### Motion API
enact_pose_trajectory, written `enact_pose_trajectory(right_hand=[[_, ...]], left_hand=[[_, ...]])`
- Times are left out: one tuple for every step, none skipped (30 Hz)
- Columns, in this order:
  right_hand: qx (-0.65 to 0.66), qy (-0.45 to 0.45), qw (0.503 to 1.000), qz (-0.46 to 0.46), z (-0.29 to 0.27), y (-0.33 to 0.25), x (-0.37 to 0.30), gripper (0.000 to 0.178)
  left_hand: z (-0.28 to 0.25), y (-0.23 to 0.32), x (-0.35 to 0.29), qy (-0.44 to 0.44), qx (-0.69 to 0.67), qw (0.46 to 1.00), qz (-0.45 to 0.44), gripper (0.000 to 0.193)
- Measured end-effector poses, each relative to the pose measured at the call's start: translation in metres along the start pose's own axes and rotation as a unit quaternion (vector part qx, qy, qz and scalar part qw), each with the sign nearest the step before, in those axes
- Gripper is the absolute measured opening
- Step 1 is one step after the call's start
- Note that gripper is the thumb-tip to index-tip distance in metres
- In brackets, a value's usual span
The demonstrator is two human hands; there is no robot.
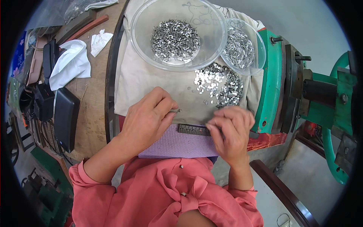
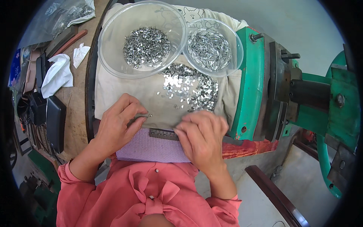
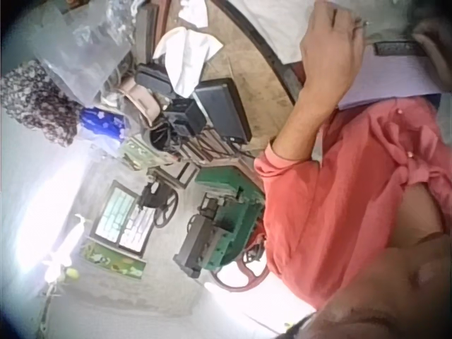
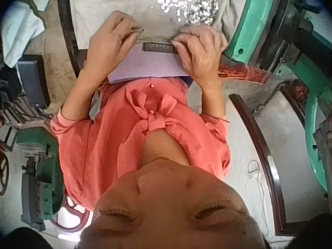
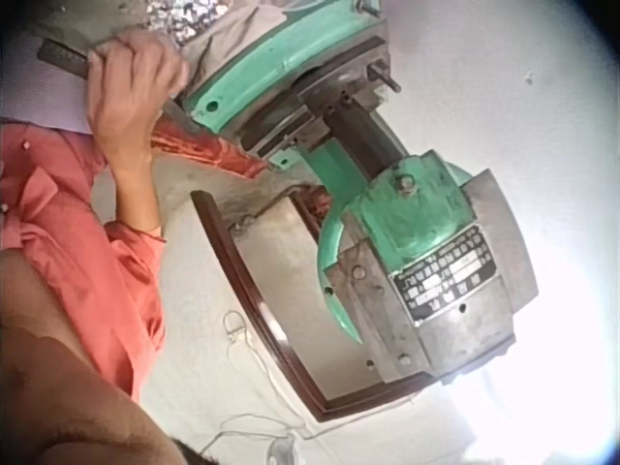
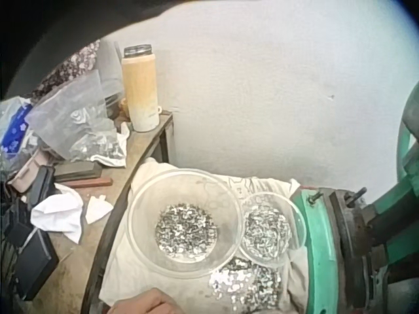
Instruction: The person assembles small silver metal components by hand, placing them into a metal grid-like holder. They then use a green manual press machine to process the assembled components. The person repeatedly picks up components from a container, arranges them in the holder, and operates the press.
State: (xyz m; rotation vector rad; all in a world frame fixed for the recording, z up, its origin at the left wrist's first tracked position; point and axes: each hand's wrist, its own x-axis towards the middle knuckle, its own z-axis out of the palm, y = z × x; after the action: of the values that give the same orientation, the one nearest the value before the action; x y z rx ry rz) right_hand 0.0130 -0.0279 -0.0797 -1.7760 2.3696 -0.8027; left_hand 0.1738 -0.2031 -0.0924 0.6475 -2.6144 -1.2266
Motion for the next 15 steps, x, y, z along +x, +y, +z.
enact_pose_trajectory(right_hand=[[-0.004, -0.001, 1.0, 0.012, -0.001, -0.003, -0.007, 0.021], [0.002, -0.004, 1.0, 0.017, 0.0, -0.005, -0.013, 0.021], [0.006, -0.006, 1.0, 0.023, 0.003, -0.006, -0.019, 0.02], [0.01, -0.009, 0.999, 0.029, 0.004, -0.006, -0.023, 0.02], [0.011, -0.005, 0.999, 0.036, 0.004, -0.007, -0.024, 0.02], [0.012, 0.002, 0.999, 0.04, 0.003, -0.007, -0.024, 0.02], [0.013, 0.008, 0.999, 0.043, 0.002, -0.009, -0.023, 0.02], [0.015, 0.014, 0.999, 0.047, 0.002, -0.009, -0.022, 0.02], [0.009, 0.013, 0.999, 0.036, 0.002, -0.01, -0.022, 0.02], [0.003, 0.012, 1.0, 0.026, 0.003, -0.01, -0.021, 0.02], [-0.002, 0.01, 1.0, 0.015, 0.004, -0.01, -0.021, 0.021], [-0.01, 0.009, 1.0, 0.007, 0.006, -0.011, -0.021, 0.021], [-0.018, 0.008, 1.0, -0.001, 0.008, -0.012, -0.022, 0.021], [-0.025, 0.007, 1.0, -0.008, 0.009, -0.012, -0.022, 0.021], [-0.025, 0.007, 1.0, -0.012, 0.01, -0.013, -0.022, 0.021]], left_hand=[[0.0, 0.0, 0.0, 0.001, 0.004, 1.0, 0.002, 0.018], [0.001, 0.0, 0.001, 0.002, 0.009, 1.0, 0.004, 0.017], [0.002, 0.0, 0.001, 0.002, 0.013, 1.0, 0.008, 0.016], [0.002, 0.0, 0.002, 0.002, 0.014, 1.0, 0.008, 0.016], [0.003, -0.001, 0.002, 0.003, 0.016, 1.0, 0.007, 0.015], [0.003, -0.001, 0.002, 0.004, 0.018, 1.0, 0.007, 0.015], [0.003, -0.001, 0.001, 0.007, 0.02, 1.0, 0.01, 0.015], [0.003, -0.001, 0.001, 0.01, 0.022, 1.0, 0.012, 0.016], [0.004, -0.001, 0.001, 0.014, 0.024, 0.999, 0.016, 0.016], [0.004, 0.0, 0.001, 0.018, 0.024, 0.999, 0.015, 0.016], [0.004, 0.001, 0.002, 0.022, 0.023, 0.999, 0.013, 0.016], [0.004, 0.002, 0.002, 0.027, 0.023, 0.999, 0.011, 0.016], [0.005, 0.002, 0.002, 0.027, 0.029, 0.999, 0.019, 0.016], [0.006, 0.002, 0.002, 0.027, 0.034, 0.999, 0.027, 0.015], [0.007, 0.001, 0.002, 0.027, 0.039, 0.998, 0.036, 0.015]])
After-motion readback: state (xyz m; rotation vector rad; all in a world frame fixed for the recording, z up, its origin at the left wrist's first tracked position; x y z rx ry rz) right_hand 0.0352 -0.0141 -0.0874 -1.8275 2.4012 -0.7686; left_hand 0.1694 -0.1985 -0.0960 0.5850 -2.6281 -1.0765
